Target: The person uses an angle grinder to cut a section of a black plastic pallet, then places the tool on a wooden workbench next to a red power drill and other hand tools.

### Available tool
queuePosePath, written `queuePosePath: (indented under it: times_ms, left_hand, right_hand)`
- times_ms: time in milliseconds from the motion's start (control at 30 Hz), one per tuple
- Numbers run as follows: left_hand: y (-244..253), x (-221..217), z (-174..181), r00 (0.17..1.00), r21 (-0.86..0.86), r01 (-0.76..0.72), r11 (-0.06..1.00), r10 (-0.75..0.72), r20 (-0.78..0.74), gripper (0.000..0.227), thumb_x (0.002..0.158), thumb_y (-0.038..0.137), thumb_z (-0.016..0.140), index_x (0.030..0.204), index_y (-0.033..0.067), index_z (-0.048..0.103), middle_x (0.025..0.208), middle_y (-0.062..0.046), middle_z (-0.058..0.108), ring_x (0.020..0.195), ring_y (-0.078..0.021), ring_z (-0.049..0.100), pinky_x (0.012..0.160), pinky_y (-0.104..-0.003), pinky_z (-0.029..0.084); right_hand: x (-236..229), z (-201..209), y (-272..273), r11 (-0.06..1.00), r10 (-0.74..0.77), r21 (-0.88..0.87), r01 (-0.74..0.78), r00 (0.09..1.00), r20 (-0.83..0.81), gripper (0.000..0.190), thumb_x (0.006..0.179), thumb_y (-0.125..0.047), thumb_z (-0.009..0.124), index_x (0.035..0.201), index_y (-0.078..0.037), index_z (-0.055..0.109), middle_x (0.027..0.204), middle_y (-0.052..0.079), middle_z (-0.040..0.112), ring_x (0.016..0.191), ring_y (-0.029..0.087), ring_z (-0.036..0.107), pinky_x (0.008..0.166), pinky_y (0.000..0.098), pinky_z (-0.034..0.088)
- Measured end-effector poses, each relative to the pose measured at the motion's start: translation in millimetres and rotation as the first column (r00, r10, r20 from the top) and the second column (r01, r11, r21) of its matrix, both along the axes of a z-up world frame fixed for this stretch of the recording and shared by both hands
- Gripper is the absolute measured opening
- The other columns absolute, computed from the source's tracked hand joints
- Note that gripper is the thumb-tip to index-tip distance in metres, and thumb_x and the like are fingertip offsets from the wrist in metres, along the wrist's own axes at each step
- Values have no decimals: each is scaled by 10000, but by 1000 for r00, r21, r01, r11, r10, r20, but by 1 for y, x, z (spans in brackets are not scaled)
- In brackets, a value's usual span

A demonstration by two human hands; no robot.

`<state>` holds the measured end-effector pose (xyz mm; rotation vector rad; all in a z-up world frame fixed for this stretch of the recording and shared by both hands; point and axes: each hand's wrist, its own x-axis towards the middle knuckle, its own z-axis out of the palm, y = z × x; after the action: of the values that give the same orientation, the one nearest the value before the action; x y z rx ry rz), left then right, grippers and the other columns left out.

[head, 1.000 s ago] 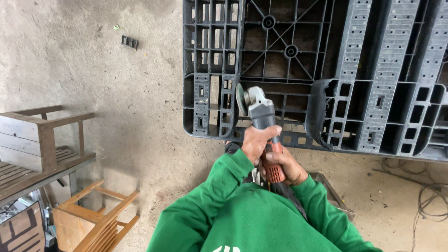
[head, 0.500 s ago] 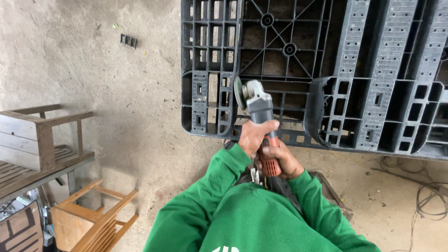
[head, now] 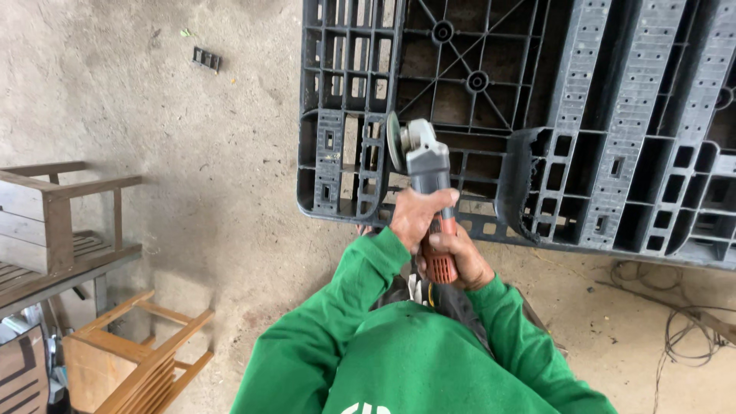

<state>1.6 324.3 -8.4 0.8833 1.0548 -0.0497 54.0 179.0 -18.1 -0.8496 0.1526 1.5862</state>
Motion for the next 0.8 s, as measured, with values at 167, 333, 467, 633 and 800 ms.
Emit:
queuePosePath:
  times_ms: [167,333,467,633,800]
  left_hand:
    - [-7,-6,6,1000,-34,1,999,0,25,278,791,273,778,879,33,667,728,-54,666,600,-146,634,558,-330,559]
    - [7,6,-1,999,27,-6,1000,5,48,279,802,268,781,827,21,654,701,-72,646,561,-170,602,514,-355,538]
    - [8,6,6,999,-29,-16,999,18,51,268,809,255,784,861,20,667,725,-54,649,591,-154,605,528,-342,527]
    - [-6,-14,12,993,-121,-31,992,44,107,258,824,244,773,914,30,660,761,-56,662,642,-149,630,577,-327,545]
    - [-18,-26,5,990,-156,-56,986,76,121,248,844,234,787,920,32,664,780,-33,650,671,-128,604,590,-311,521]
  right_hand:
    - [-8,-2,-6,997,23,74,-23,1000,2,462,861,-327,698,1172,-19,552,927,119,655,688,223,673,591,377,568]
    - [4,-3,8,999,7,32,-8,1000,30,464,852,-331,702,1155,-10,562,939,125,661,690,220,671,563,390,569]
    - [4,2,10,1000,9,8,-9,1000,-7,465,842,-318,708,1172,-28,556,946,110,650,713,218,668,586,384,566]
    - [-11,4,-6,1000,15,27,-15,1000,-4,471,846,-305,706,1182,-12,554,945,112,646,720,222,666,619,374,567]
    - [-19,4,-17,998,43,-36,-43,999,8,483,828,-311,702,1178,-13,553,936,113,645,711,223,665,619,372,565]
